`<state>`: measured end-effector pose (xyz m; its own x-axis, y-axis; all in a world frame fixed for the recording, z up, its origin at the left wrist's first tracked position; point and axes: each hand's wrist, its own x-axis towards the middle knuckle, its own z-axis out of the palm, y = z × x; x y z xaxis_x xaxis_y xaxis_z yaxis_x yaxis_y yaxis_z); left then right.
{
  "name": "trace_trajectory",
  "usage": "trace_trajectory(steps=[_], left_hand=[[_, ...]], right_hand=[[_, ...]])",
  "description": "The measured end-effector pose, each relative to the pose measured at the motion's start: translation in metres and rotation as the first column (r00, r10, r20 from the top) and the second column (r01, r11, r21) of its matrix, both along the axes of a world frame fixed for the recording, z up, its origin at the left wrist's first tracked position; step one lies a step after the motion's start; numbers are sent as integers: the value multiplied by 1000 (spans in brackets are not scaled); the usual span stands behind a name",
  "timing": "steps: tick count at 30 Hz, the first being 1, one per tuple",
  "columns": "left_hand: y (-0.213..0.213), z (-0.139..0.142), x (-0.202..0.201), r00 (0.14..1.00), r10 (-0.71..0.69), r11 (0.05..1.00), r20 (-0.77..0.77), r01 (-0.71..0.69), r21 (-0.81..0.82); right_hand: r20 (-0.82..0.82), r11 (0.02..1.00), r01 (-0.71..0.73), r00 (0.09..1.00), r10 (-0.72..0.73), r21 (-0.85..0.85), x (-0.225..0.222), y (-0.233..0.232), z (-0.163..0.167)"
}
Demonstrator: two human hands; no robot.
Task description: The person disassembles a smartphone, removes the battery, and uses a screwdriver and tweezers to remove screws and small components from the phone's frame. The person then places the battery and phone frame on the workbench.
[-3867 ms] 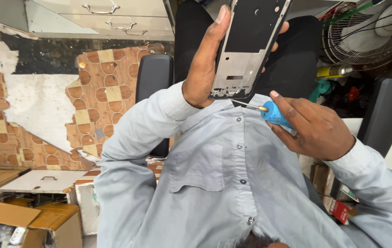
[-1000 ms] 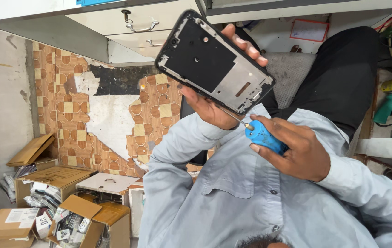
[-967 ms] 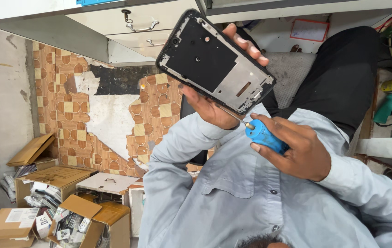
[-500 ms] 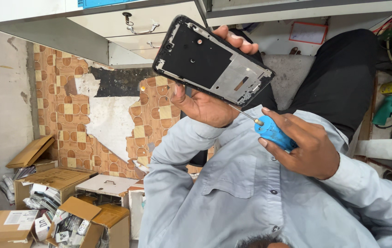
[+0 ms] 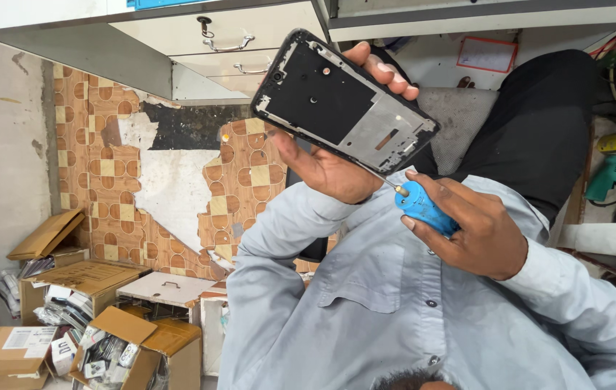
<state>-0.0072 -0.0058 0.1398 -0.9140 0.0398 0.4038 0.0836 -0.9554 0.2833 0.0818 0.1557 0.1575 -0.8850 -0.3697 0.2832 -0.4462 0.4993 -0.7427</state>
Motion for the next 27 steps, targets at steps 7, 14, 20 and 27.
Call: trace_trajectory(steps=[7,14,20,27], left_hand=[[3,-1,-2,997,9,998,-79,-14,-66],[4,-7,2,998,-44,992,-41,39,-118],[0,-8,2,994,-105,990,-9,104,-92],[3,-9,-1,1000,10,998,-26,-11,-69]], right_hand=[[-25,999,-14,1000,13,-32,-2,-3,1],[-25,1000,8,1000,-8,-2,-2,-2,6],[-140,1000,13,990,-16,-19,0,1,6],[-256,982,115,964,-74,148,0,10,4]])
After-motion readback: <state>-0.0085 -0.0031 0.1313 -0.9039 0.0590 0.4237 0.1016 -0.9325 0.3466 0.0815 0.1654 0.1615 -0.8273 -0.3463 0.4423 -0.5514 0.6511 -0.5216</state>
